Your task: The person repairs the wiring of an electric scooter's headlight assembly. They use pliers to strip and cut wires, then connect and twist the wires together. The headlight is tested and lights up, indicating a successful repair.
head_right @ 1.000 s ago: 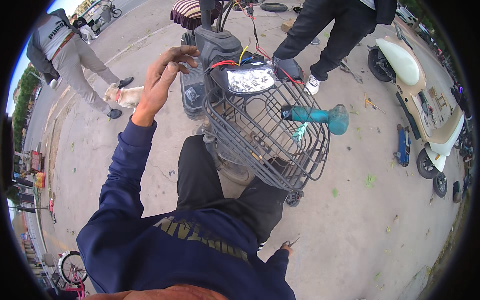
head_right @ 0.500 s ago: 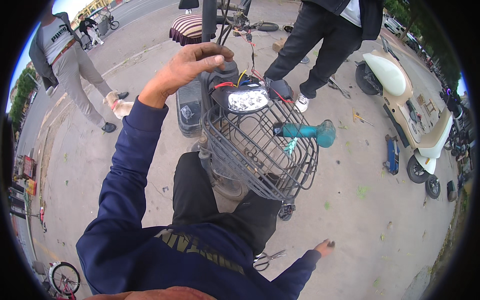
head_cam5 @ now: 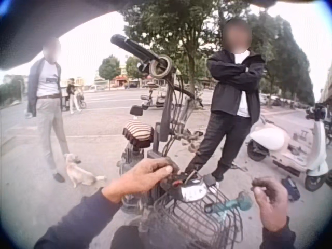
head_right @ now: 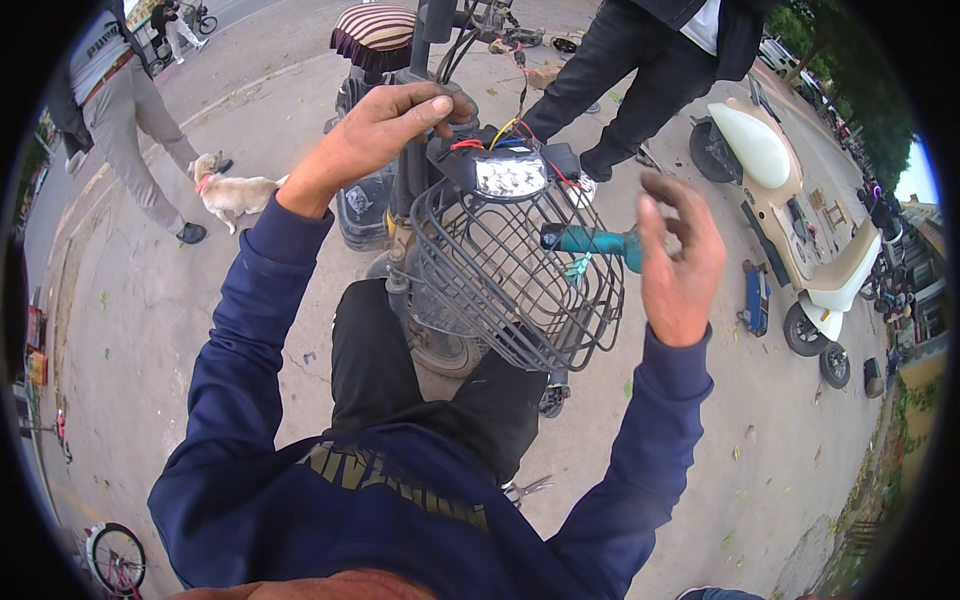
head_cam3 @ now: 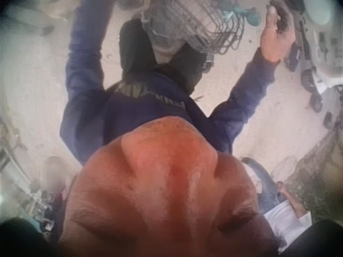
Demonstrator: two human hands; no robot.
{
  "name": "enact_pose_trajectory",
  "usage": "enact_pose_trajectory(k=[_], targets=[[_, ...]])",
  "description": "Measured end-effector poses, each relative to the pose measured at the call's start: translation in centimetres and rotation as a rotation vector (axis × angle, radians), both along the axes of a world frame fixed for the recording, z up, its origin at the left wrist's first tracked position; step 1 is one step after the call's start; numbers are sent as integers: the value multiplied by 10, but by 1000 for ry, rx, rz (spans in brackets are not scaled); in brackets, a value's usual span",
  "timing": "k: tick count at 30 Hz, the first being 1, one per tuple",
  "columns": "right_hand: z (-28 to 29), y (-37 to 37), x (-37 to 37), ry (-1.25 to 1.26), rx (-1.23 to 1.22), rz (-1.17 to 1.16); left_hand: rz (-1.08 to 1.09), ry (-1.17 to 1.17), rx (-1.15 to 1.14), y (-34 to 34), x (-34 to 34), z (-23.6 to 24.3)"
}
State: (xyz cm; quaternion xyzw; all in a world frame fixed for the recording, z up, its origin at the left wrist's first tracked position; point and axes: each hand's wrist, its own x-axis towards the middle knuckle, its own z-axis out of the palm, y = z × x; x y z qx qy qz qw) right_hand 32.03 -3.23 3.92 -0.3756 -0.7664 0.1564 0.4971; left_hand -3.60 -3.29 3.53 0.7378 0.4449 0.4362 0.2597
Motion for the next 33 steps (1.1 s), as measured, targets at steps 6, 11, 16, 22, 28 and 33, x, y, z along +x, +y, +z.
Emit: enact_pose_trajectory(k=[6, 11, 16, 22, 28, 33], targets=[[26, 27, -104, -254, 452, 294, -12, 95, 46, -20, 6, -1], [13, 49, -126, -472, 394, 319, 19, -2, -56, -20, 6, -7], [2, 46, -134, -449, 315, 282, 35, -207, -53, -14, 3, -23], [-1, 51, -138, -355, 70, 246, 67, -394, -67, -5, 9, -24], [-9, 52, -140, -235, -60, 142, 84, -517, 26, -2, 26, -39], [-14, 54, -144, -146, -81, 33, 135, -431, -76, 1, 37, -30]])
